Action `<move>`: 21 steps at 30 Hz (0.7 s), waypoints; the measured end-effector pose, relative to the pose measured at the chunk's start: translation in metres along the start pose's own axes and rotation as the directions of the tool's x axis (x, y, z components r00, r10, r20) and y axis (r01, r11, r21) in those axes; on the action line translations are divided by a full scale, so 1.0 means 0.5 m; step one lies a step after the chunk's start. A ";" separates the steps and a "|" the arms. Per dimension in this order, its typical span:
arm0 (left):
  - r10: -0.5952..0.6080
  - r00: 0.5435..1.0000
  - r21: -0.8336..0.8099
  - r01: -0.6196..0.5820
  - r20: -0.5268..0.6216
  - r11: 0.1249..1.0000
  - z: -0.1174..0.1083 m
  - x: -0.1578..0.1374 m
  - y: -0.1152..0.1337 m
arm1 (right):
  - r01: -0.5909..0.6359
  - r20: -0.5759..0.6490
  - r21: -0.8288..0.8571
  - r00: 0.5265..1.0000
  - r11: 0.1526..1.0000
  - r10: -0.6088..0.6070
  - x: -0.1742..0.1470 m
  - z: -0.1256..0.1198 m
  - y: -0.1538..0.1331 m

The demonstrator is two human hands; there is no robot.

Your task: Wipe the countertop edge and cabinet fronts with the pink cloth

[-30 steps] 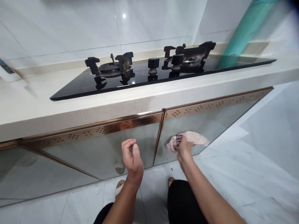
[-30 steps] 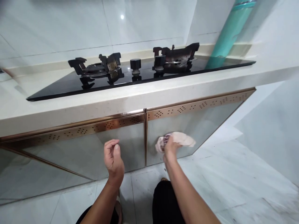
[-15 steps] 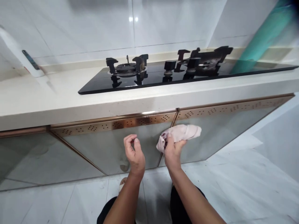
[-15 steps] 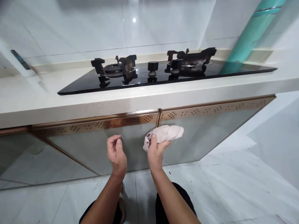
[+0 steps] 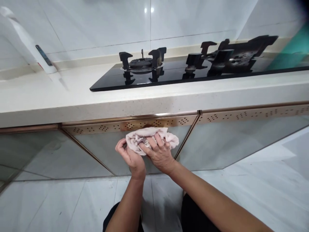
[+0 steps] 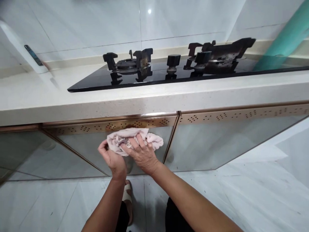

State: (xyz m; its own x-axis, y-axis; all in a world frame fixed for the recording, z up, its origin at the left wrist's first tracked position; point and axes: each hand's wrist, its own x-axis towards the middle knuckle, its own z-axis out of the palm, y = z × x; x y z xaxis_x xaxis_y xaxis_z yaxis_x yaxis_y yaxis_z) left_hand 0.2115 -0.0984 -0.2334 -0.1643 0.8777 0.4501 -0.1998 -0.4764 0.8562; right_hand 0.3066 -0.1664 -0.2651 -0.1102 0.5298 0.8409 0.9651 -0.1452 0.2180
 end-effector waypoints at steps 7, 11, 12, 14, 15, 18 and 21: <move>0.124 0.992 0.114 -0.119 -0.035 0.986 -0.008 0.000 0.029 | 0.282 0.347 0.395 0.836 0.874 -0.426 -0.248 0.045 0.120; 0.151 0.988 0.116 -0.151 0.014 0.982 -0.001 -0.009 0.034 | 0.303 0.347 0.426 0.815 0.853 -0.463 -0.330 0.006 0.216; 0.149 0.989 0.113 -0.151 0.021 0.982 0.000 -0.010 0.035 | 0.295 0.345 0.396 0.830 0.870 -0.438 -0.342 -0.012 0.239; 0.140 0.990 0.109 -0.141 0.022 0.984 0.003 -0.012 0.038 | 0.251 0.353 0.277 0.871 0.927 -0.341 -0.353 -0.055 0.284; 0.135 0.991 0.106 -0.137 0.021 0.985 0.003 -0.014 0.040 | 0.221 0.359 0.198 0.890 0.955 -0.280 -0.350 -0.078 0.306; 0.120 0.992 0.094 -0.123 0.035 0.988 0.006 -0.023 0.045 | 0.128 0.310 0.022 0.942 0.992 -0.128 -0.299 -0.141 0.358; 0.111 0.991 0.086 -0.117 0.075 0.989 0.011 -0.040 0.043 | 0.009 0.077 0.009 0.997 1.000 -0.009 -0.201 -0.167 0.366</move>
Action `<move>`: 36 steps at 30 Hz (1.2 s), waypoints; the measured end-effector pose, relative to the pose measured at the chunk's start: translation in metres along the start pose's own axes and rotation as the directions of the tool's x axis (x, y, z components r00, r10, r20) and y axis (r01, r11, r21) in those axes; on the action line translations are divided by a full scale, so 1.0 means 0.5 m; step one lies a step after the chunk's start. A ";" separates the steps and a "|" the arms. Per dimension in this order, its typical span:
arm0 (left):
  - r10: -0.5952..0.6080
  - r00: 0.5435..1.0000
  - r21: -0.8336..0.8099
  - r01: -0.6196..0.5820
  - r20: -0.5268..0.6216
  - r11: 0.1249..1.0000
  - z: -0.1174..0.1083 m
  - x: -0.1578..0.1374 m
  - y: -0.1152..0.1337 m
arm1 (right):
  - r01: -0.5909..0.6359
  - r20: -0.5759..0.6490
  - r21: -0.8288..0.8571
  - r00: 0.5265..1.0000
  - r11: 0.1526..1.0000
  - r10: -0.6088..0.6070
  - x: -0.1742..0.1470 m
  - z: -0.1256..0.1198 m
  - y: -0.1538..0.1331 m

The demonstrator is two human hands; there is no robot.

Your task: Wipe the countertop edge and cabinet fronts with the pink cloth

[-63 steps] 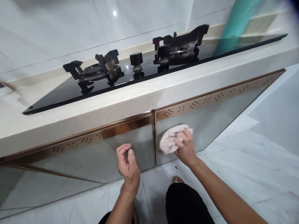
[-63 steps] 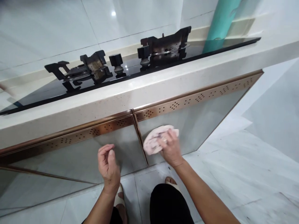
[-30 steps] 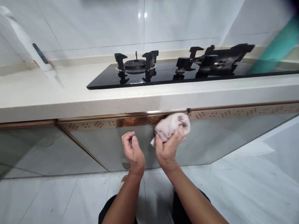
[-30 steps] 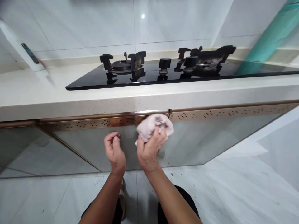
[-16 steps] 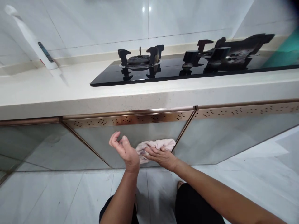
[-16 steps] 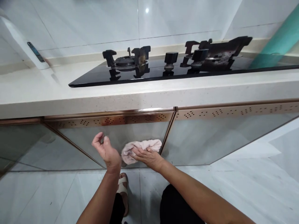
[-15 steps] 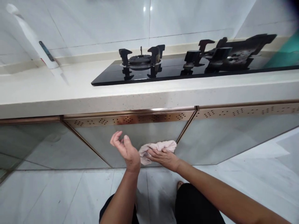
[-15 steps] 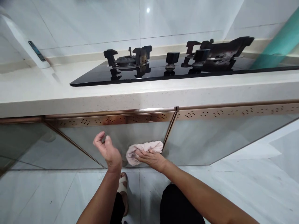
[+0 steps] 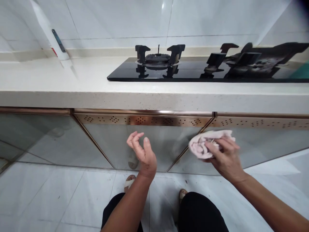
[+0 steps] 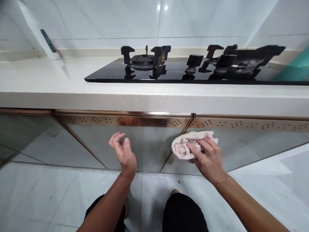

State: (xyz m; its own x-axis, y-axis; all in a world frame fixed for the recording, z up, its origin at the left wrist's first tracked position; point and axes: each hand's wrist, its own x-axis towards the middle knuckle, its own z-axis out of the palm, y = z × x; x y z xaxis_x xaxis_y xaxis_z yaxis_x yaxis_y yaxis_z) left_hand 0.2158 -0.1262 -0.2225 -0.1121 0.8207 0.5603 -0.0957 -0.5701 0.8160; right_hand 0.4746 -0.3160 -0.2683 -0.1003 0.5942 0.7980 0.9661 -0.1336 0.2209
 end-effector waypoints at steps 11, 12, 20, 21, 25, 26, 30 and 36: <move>0.055 0.997 0.080 -0.059 0.054 0.995 0.010 -0.014 -0.012 | 0.149 -0.118 0.029 0.982 0.988 -0.145 0.074 0.171 -0.243; 0.061 0.997 0.088 -0.066 0.055 0.994 0.009 -0.012 -0.012 | 0.186 -0.068 0.073 0.981 0.980 -0.181 0.054 0.190 -0.257; 0.069 0.996 0.054 -0.072 0.047 0.996 0.011 -0.008 -0.014 | 0.188 0.233 0.465 0.917 0.865 -0.324 -0.068 0.203 -0.204; 0.067 0.997 0.047 -0.069 0.048 0.997 0.010 -0.007 -0.010 | 0.187 0.218 0.418 0.929 0.889 -0.299 -0.062 0.182 -0.184; 0.054 0.996 0.025 -0.057 0.076 0.998 0.005 -0.005 0.005 | 0.149 0.030 0.186 0.987 0.971 -0.157 0.029 0.081 -0.120; 0.055 0.995 0.025 -0.057 0.083 0.998 0.004 -0.006 0.007 | 0.113 -0.035 0.140 0.993 0.984 -0.109 0.064 0.059 -0.114; 0.090 0.992 0.013 -0.092 0.090 0.996 0.001 -0.009 0.000 | -0.099 -0.233 0.092 0.965 0.991 0.118 0.198 0.021 -0.141; 0.103 0.995 -0.012 -0.103 0.000 0.995 -0.008 0.010 -0.014 | -0.122 -0.198 0.150 0.969 0.981 0.150 0.290 0.092 -0.275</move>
State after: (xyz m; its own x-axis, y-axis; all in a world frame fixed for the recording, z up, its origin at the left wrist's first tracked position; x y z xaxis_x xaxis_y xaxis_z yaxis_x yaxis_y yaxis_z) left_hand 0.2121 -0.1184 -0.2261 -0.1210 0.7577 0.6412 -0.0956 -0.6519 0.7523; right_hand 0.3382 -0.1751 -0.2085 0.0010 0.3983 0.9173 0.9958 -0.0845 0.0355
